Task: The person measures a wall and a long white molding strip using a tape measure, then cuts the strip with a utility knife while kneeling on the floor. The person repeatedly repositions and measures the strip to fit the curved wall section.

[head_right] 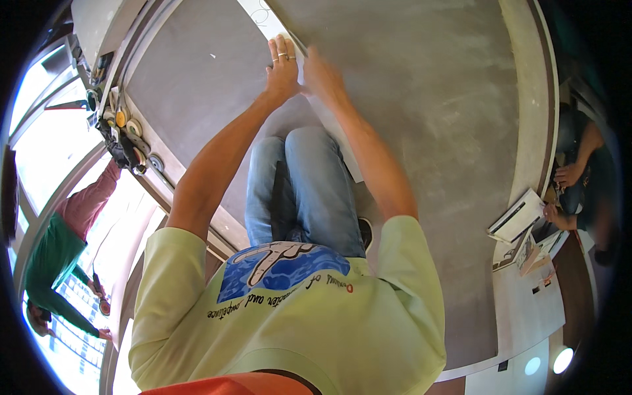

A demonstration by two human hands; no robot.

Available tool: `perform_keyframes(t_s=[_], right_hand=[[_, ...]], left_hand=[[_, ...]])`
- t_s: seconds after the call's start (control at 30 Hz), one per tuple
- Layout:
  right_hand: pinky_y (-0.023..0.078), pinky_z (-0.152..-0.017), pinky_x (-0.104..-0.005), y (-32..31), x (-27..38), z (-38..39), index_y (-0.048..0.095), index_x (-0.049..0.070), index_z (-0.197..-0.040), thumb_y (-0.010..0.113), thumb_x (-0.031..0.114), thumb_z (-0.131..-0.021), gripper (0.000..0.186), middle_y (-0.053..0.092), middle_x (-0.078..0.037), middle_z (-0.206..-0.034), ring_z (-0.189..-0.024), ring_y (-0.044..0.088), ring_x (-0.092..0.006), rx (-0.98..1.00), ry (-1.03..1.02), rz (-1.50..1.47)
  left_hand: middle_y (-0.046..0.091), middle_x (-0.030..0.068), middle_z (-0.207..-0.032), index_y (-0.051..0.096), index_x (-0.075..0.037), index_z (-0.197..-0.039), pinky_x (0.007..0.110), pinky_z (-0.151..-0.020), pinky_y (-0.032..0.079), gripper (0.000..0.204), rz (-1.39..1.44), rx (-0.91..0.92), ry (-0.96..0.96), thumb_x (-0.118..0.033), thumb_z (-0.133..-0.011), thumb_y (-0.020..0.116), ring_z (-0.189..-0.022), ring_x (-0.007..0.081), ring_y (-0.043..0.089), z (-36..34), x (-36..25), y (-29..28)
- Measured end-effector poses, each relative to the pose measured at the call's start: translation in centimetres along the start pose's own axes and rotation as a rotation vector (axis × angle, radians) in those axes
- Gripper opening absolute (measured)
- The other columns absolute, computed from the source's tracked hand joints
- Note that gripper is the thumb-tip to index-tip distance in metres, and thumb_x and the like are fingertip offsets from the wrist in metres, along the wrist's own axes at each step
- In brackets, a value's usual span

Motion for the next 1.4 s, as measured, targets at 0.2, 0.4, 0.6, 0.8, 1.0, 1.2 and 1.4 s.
perform_keyframes(t_s=[0.2,0.4,0.6,0.8,1.0,1.2,1.4], right_hand=[[0.05,-0.08,-0.0559,1.0,-1.0,-1.3,0.048,0.004,-0.119,0.05,0.024,-0.098,0.029,0.069,-0.026,-0.1,-0.094,0.066,-0.0455,0.039,-0.076,0.042],[0.047,-0.067,-0.0585,3.8,-12.4,17.0,0.045,0.007,-0.12,0.05,0.029,-0.101,0.029,0.067,-0.028,-0.086,-0.08,0.063,-0.0502,0.113,0.143,0.095],[0.046,-0.063,-0.06,1.1,-6.4,6.6,0.045,0.007,-0.114,0.051,0.03,-0.102,0.026,0.065,-0.029,-0.08,-0.075,0.062,-0.051,-0.1,-0.059,-0.07],[0.05,-0.076,-0.0575,-0.8,2.3,-6.4,0.049,0.004,-0.117,0.049,0.023,-0.099,0.027,0.067,-0.03,-0.095,-0.089,0.064,-0.0495,-0.042,-0.088,-0.027],[0.048,-0.066,-0.058,3.9,-9.8,10.3,0.046,0.005,-0.121,0.051,0.028,-0.101,0.031,0.067,-0.028,-0.086,-0.08,0.065,-0.0486,0.027,0.079,0.039],[0.046,-0.067,-0.0595,1.6,-10.9,17.1,0.043,0.007,-0.117,0.05,0.03,-0.102,0.029,0.066,-0.03,-0.086,-0.081,0.062,-0.0517,0.177,0.203,0.042],[0.047,-0.07,-0.0603,0.5,-0.6,-4.0,0.047,0.005,-0.113,0.05,0.027,-0.1,0.026,0.065,-0.033,-0.088,-0.085,0.063,-0.0511,-0.092,-0.082,-0.092]], left_hand=[[-0.005,0.0309,-0.162,0.009,0.01,-0.153,0.07,-0.1,0.043,0.144,-0.025,-0.01,-0.004,-0.037,-0.05,0.097,-0.15,0.0485,-0.005,-0.9,0.3,0.4],[-0.008,0.0303,-0.162,0.009,0.011,-0.153,0.07,-0.099,0.043,0.145,-0.02,-0.004,-0.016,-0.037,-0.049,0.098,-0.15,0.0482,-0.007,-1.1,0.9,0.4],[-0.007,0.0286,-0.163,0.01,0.01,-0.153,0.071,-0.098,0.045,0.144,-0.03,-0.002,-0.013,-0.037,-0.049,0.098,-0.15,0.0489,-0.007,-1.0,0.9,0.4],[-0.004,0.0301,-0.162,0.008,0.009,-0.153,0.07,-0.094,0.049,0.149,-0.096,-0.048,0.017,-0.042,-0.046,0.098,-0.149,0.0501,-0.003,-1.5,0.7,0.6],[-0.003,0.0313,-0.161,0.009,0.01,-0.153,0.068,-0.094,0.049,0.148,-0.087,-0.04,-0.006,-0.042,-0.047,0.097,-0.15,0.0499,-0.003,-1.3,1.2,0.7],[-0.004,0.0301,-0.162,0.008,0.011,-0.153,0.069,-0.098,0.046,0.145,-0.056,-0.037,-0.005,-0.039,-0.05,0.097,-0.15,0.049,-0.004,-1.1,1.2,0.5],[-0.003,0.0302,-0.162,0.008,0.01,-0.154,0.069,-0.098,0.046,0.145,-0.068,-0.027,0.015,-0.04,-0.05,0.097,-0.15,0.0498,-0.003,-1.2,0.8,0.5]])
Point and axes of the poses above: each hand's wrist, its own z-axis away from the middle knuckle, its own y-axis out of the palm, x = y × z, the point moved 5 cm from there along -z, towards the middle knuckle
